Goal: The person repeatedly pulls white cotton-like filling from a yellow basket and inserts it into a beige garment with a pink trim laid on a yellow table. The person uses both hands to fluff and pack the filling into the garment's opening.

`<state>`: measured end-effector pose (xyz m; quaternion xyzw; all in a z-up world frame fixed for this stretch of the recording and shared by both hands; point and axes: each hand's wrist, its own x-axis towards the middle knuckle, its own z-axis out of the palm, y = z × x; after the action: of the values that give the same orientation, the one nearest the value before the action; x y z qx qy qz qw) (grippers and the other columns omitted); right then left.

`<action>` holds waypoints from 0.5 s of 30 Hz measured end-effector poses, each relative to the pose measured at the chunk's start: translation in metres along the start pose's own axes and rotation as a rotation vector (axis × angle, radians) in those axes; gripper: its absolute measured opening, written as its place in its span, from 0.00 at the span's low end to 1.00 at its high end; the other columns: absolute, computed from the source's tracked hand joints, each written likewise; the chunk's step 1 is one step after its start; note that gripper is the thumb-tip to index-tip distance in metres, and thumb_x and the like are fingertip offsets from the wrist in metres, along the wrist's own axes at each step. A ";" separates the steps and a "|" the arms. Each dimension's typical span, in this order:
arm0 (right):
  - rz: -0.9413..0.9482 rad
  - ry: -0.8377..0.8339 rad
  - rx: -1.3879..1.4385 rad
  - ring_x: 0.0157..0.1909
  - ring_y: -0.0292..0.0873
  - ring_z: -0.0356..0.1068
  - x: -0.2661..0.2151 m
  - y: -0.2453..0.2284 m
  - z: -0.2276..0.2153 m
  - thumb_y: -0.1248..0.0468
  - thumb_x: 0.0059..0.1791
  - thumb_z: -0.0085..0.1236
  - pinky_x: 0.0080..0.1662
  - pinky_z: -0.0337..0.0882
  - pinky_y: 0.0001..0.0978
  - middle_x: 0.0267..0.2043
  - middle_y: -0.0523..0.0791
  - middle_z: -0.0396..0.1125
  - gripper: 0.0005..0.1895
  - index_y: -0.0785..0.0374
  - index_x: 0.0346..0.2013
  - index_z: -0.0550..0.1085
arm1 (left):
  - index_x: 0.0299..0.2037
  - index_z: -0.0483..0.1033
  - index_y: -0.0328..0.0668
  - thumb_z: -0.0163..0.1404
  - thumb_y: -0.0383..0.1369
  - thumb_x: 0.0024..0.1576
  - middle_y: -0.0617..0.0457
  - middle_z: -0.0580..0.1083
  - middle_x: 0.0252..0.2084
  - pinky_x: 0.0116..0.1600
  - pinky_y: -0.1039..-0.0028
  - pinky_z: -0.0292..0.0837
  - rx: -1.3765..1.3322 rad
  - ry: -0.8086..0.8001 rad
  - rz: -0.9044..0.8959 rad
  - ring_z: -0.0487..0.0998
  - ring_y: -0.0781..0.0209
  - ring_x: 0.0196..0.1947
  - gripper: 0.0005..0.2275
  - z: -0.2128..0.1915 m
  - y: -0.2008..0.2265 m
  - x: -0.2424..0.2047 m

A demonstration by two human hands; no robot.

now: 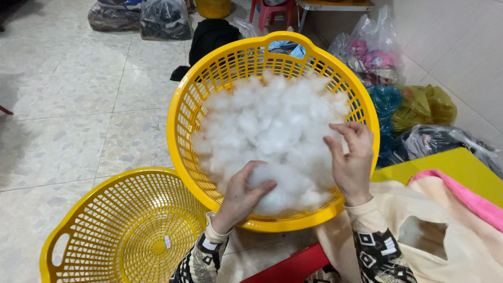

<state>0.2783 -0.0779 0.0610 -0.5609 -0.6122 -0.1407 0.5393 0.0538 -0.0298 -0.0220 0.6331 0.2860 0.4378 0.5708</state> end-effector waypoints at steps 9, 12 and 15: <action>0.301 -0.398 0.667 0.58 0.40 0.65 -0.074 -0.017 0.048 0.72 0.43 0.65 0.56 0.68 0.31 0.59 0.46 0.64 0.34 0.66 0.62 0.64 | 0.58 0.72 0.33 0.52 0.29 0.60 0.48 0.69 0.50 0.48 0.74 0.72 0.090 0.156 0.295 0.73 0.61 0.48 0.17 0.004 0.010 -0.004; 0.321 -0.473 0.582 0.49 0.37 0.72 -0.075 -0.006 0.050 0.76 0.46 0.58 0.51 0.73 0.30 0.47 0.44 0.75 0.19 0.66 0.52 0.76 | 0.47 0.81 0.33 0.52 0.29 0.61 0.47 0.71 0.44 0.46 0.73 0.71 0.313 0.232 0.354 0.74 0.60 0.42 0.09 0.004 0.010 -0.003; 0.371 -0.477 0.583 0.44 0.35 0.74 -0.082 0.012 0.044 0.78 0.44 0.55 0.48 0.74 0.29 0.41 0.42 0.78 0.16 0.67 0.45 0.80 | 0.38 0.80 0.31 0.54 0.30 0.61 0.47 0.71 0.40 0.45 0.74 0.69 0.414 0.348 0.335 0.73 0.59 0.41 0.07 0.006 0.006 -0.005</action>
<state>0.2485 -0.0834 -0.0282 -0.5025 -0.6226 0.2720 0.5346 0.0556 -0.0380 -0.0176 0.6896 0.3542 0.5599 0.2925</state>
